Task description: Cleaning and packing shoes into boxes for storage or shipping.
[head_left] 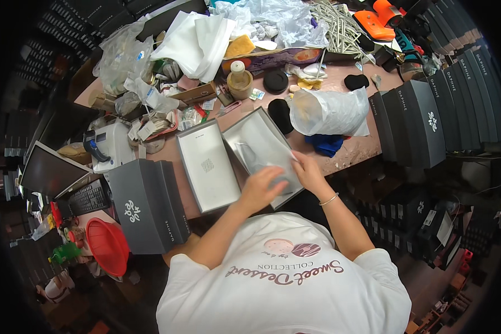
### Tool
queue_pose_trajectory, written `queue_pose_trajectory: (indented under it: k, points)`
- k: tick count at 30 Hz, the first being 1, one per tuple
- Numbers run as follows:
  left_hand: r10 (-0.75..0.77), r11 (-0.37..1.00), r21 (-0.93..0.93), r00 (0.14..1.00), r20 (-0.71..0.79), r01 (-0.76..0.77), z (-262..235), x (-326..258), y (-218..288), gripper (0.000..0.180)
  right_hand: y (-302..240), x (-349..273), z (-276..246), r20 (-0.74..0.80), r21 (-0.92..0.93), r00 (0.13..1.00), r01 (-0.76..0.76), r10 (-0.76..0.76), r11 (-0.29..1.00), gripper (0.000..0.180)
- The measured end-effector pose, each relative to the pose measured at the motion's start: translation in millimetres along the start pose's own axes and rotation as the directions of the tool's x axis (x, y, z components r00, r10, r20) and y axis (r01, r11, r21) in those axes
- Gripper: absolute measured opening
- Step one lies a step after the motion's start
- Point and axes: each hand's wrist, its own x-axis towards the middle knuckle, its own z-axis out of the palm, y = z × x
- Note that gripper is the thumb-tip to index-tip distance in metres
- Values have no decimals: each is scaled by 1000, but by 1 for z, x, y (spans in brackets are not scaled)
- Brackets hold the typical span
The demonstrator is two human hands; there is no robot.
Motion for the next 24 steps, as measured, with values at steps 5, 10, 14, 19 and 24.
queue_pose_trajectory:
  k: [5,10,14,19,24]
  points:
    - [273,871,431,962,-29,-234,-39,50,-3,34,-16,-2,12,92,-664,874,410,-476,625,39]
    - [-203,595,761,867,455,-260,-31,80,-62,29,36,-22,36,177,-563,946,324,-272,760,37]
    - [-259,585,795,892,370,-160,-20,74,-87,34,41,-18,43,67,-597,967,236,-245,767,31]
    - [-336,565,823,893,299,-63,-7,77,-90,34,1,6,20,94,-396,986,167,-141,903,51]
    - [87,693,708,991,104,-135,-6,66,-76,30,-79,79,-79,-294,-807,805,80,-515,586,77]
